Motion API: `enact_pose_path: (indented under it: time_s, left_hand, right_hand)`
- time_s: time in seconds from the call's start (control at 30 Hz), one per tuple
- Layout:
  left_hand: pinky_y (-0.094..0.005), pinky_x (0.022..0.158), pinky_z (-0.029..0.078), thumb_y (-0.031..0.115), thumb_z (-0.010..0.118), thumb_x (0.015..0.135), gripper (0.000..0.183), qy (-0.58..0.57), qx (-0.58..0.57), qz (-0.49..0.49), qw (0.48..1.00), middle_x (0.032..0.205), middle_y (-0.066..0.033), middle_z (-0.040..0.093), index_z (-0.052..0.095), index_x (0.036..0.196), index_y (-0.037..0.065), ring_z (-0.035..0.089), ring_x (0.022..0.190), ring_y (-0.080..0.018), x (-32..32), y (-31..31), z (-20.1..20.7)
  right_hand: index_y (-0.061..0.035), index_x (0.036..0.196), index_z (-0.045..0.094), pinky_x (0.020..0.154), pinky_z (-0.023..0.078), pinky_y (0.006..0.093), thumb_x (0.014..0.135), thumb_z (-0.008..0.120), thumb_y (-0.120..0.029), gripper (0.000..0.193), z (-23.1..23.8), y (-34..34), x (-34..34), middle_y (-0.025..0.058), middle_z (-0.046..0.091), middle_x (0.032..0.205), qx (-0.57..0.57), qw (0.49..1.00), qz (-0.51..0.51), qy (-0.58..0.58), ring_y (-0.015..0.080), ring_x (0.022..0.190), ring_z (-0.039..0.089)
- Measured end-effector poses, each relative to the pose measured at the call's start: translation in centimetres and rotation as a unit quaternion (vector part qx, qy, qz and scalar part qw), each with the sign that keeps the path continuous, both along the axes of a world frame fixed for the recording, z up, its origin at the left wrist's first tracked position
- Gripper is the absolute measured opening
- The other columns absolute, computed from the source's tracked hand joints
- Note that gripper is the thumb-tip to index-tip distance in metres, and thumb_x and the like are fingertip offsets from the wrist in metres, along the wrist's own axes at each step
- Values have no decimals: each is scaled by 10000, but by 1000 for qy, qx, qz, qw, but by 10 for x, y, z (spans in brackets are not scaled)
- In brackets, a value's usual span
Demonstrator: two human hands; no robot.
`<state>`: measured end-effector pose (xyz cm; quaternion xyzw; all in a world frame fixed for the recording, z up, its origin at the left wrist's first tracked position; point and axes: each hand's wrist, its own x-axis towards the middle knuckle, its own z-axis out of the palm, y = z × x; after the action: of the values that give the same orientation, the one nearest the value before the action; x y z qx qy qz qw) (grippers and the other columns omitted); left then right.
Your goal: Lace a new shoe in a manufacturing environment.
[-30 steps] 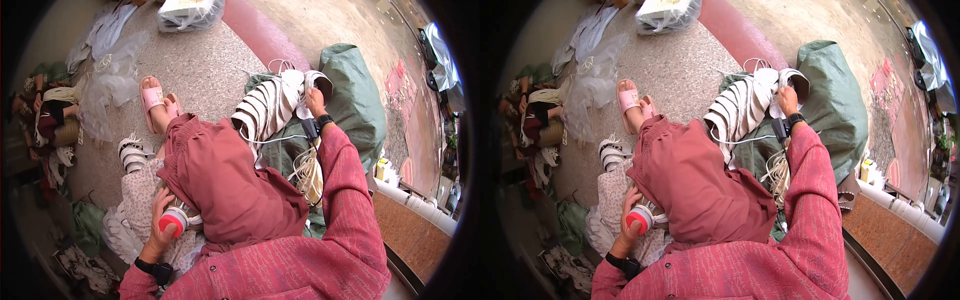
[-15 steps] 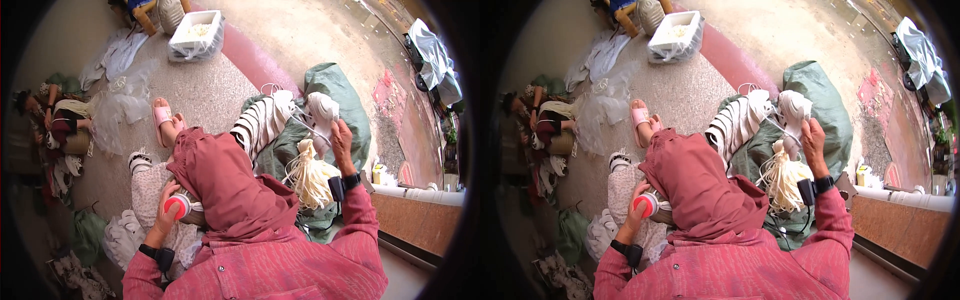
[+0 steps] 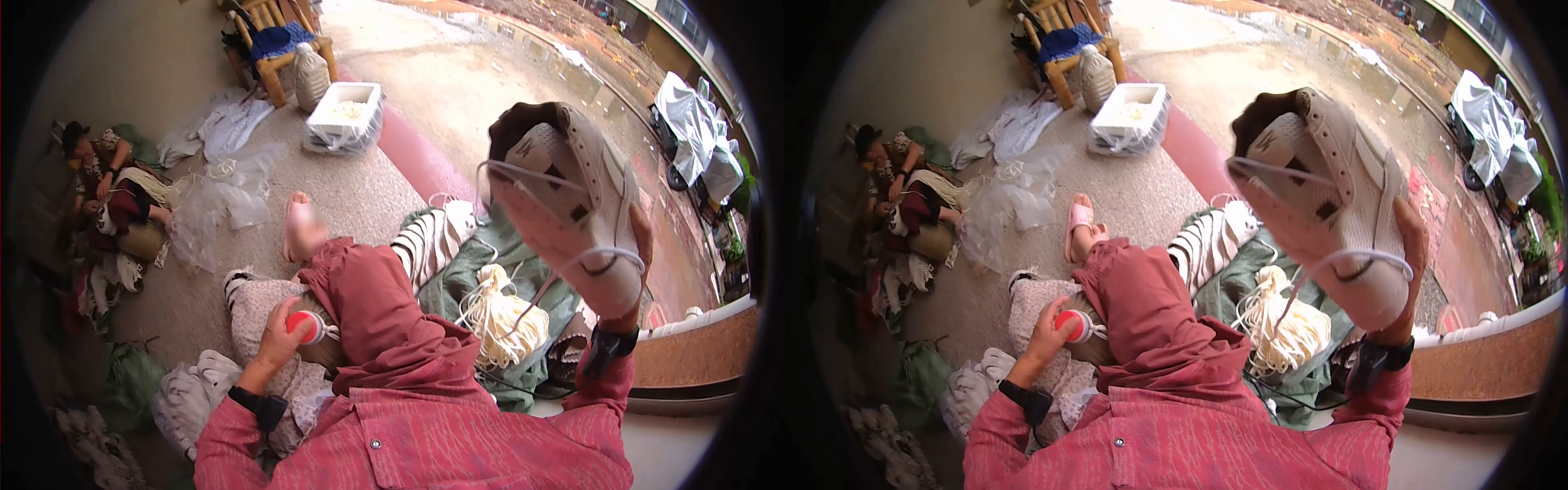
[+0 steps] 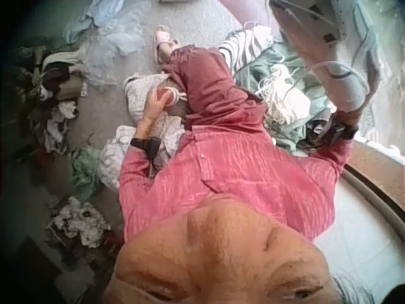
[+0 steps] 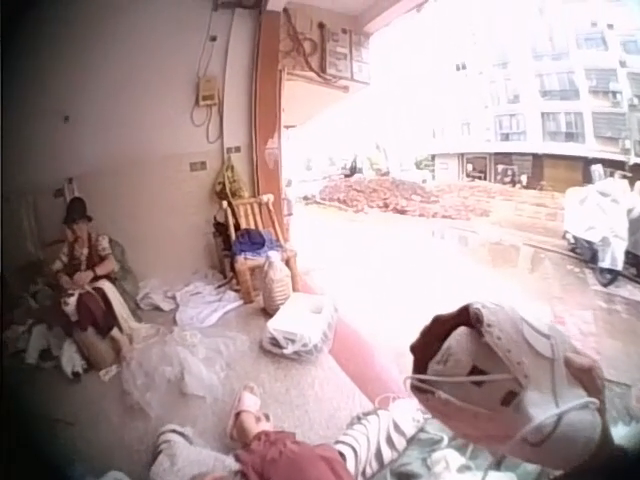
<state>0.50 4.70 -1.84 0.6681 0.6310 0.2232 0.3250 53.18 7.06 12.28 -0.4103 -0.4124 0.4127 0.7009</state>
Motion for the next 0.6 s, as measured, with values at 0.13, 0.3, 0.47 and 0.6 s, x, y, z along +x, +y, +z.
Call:
enact_pose_path:
  time_s: [0.13,0.3,0.47,0.6]
  left_hand:
    - [-407,1049,371,295,769,794,785,-180,20,-46,982,1433,-153,414,368,1413,28,451,1280,-297,23,-8,57]
    - [-396,1053,375,275,797,770,936,-541,-6,-146,829,1451,-96,383,234,1488,64,380,1329,-220,62,7,80]
    - [-348,1052,379,327,778,779,918,-545,-164,-78,818,1398,-85,453,258,1471,23,435,1291,-203,58,-2,60]
    - [-341,1057,382,298,777,798,890,-436,-122,-128,883,1366,-89,492,265,1469,16,472,1258,-191,59,-5,52]
  right_hand:
    - [27,1196,584,829,517,260,940,585,-190,335,2,3,-62,89,665,1092,-56,990,131,5,137,930,649]
    - [27,1211,578,807,530,271,947,558,-204,352,-16,6,-143,82,671,1083,-104,945,310,19,138,913,658]
    - [36,1234,562,848,526,277,945,547,-168,353,-40,5,-177,88,663,1106,-230,854,444,142,156,946,658]
    - [45,1235,571,849,514,273,869,667,-120,413,-49,6,-171,73,660,1106,-282,831,478,30,143,945,645]
